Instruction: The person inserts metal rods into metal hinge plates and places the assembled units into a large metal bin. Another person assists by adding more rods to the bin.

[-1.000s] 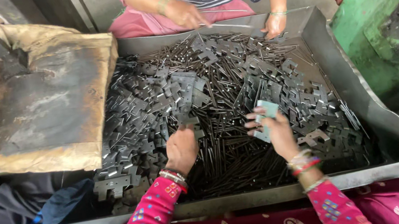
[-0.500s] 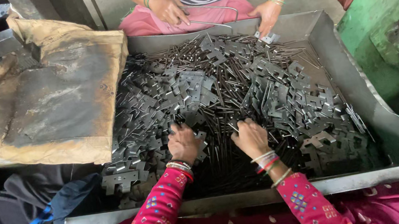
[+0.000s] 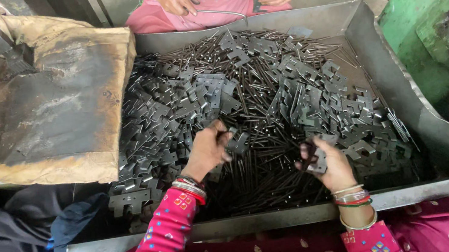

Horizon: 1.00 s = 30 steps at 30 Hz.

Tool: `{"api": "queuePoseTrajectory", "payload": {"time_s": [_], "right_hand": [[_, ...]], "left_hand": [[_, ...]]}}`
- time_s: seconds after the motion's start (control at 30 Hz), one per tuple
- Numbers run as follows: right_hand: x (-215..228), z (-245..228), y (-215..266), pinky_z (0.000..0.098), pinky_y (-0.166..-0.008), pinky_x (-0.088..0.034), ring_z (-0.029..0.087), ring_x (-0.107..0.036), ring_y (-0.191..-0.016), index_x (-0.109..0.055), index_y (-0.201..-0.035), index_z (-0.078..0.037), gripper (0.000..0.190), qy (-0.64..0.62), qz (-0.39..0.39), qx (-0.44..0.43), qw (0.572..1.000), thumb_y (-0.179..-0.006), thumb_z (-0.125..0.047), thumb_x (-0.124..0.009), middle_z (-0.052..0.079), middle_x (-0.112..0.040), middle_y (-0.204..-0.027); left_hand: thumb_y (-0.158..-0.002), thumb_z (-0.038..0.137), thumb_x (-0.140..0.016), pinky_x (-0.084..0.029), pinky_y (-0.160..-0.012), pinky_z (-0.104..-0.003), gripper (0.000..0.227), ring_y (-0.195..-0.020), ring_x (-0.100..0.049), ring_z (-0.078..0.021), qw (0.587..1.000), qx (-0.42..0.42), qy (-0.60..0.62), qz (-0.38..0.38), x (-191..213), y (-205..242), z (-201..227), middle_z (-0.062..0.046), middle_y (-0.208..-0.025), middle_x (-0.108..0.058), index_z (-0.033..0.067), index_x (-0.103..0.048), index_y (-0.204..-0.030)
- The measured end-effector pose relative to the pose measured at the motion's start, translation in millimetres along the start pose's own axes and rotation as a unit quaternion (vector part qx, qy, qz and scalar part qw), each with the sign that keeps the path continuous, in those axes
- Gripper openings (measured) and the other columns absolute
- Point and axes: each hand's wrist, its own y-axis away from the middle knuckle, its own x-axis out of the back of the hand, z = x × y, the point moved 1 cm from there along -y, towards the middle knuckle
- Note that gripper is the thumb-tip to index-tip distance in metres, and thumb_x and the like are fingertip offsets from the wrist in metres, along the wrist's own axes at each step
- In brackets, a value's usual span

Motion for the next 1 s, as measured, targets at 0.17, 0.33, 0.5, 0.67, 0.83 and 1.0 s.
{"api": "queuePoseTrajectory", "payload": {"time_s": [0.17, 0.33, 0.5, 0.67, 0.83, 1.0], "right_hand": [[-17, 20, 10, 0.0453, -0.059, -0.062, 0.021, -0.067, -0.072, -0.07, -0.115, -0.003, 0.029, 0.176, -0.087, 0.002, 0.981, -0.09, -0.016, -0.072, 0.012, -0.073, -0.095], [-25, 20, 19, 0.0461, -0.058, -0.063, 0.02, -0.068, -0.072, -0.068, -0.116, -0.004, 0.03, 0.182, -0.08, -0.017, 0.98, -0.089, -0.016, -0.072, 0.013, -0.072, -0.096], [-28, 17, 21, 0.0479, -0.059, -0.064, 0.02, -0.066, -0.069, -0.067, -0.115, -0.004, 0.028, 0.158, -0.075, -0.011, 0.985, -0.089, -0.014, -0.07, 0.014, -0.074, -0.098], [-26, 20, 18, 0.0481, -0.059, -0.063, 0.021, -0.066, -0.067, -0.066, -0.116, -0.002, 0.027, 0.139, -0.096, 0.008, 0.986, -0.093, -0.015, -0.067, 0.017, -0.074, -0.1], [-20, 20, 14, 0.0492, -0.06, -0.063, 0.021, -0.066, -0.066, -0.066, -0.116, -0.002, 0.027, 0.107, -0.082, 0.011, 0.991, -0.092, -0.014, -0.067, 0.018, -0.074, -0.1], [-22, 18, 17, 0.0503, -0.062, -0.063, 0.019, -0.064, -0.068, -0.066, -0.117, -0.002, 0.027, 0.073, -0.073, 0.014, 0.995, -0.094, -0.015, -0.068, 0.017, -0.074, -0.103]], "left_hand": [[-0.101, 0.016, -0.063, -0.058, -0.054, -0.031, 0.015, -0.067, -0.074, -0.0207, 0.927, -0.118, 0.353, -0.047, 24, 9, 34, -0.009, -0.092, -0.073, 0.0024, -0.061, -0.105], [-0.101, 0.019, -0.063, -0.065, -0.075, -0.033, 0.023, -0.083, -0.077, -0.0199, 0.885, -0.124, 0.449, 0.002, 48, 8, 28, -0.013, -0.096, -0.076, -0.0034, -0.065, -0.108], [-0.081, -0.001, -0.075, -0.058, -0.079, -0.024, 0.04, -0.088, -0.067, -0.0081, 0.912, -0.202, 0.324, 0.149, 46, -6, 15, 0.001, -0.102, -0.07, 0.0057, -0.065, -0.118], [-0.09, -0.001, -0.072, -0.055, -0.075, -0.028, 0.018, -0.085, -0.067, -0.0133, 0.965, -0.198, 0.159, 0.062, 21, -1, 4, -0.002, -0.094, -0.073, 0.0071, -0.075, -0.106], [-0.094, 0.012, -0.067, -0.056, -0.072, -0.036, 0.011, -0.08, -0.071, -0.0239, 0.943, -0.256, -0.185, 0.108, -3, 21, 25, -0.007, -0.091, -0.075, 0.0122, -0.073, -0.103], [-0.1, 0.013, -0.053, -0.057, -0.058, -0.034, 0.013, -0.07, -0.074, -0.0253, 0.932, -0.145, 0.322, -0.088, 16, 22, 47, -0.019, -0.087, -0.076, 0.0076, -0.064, -0.107]]}}
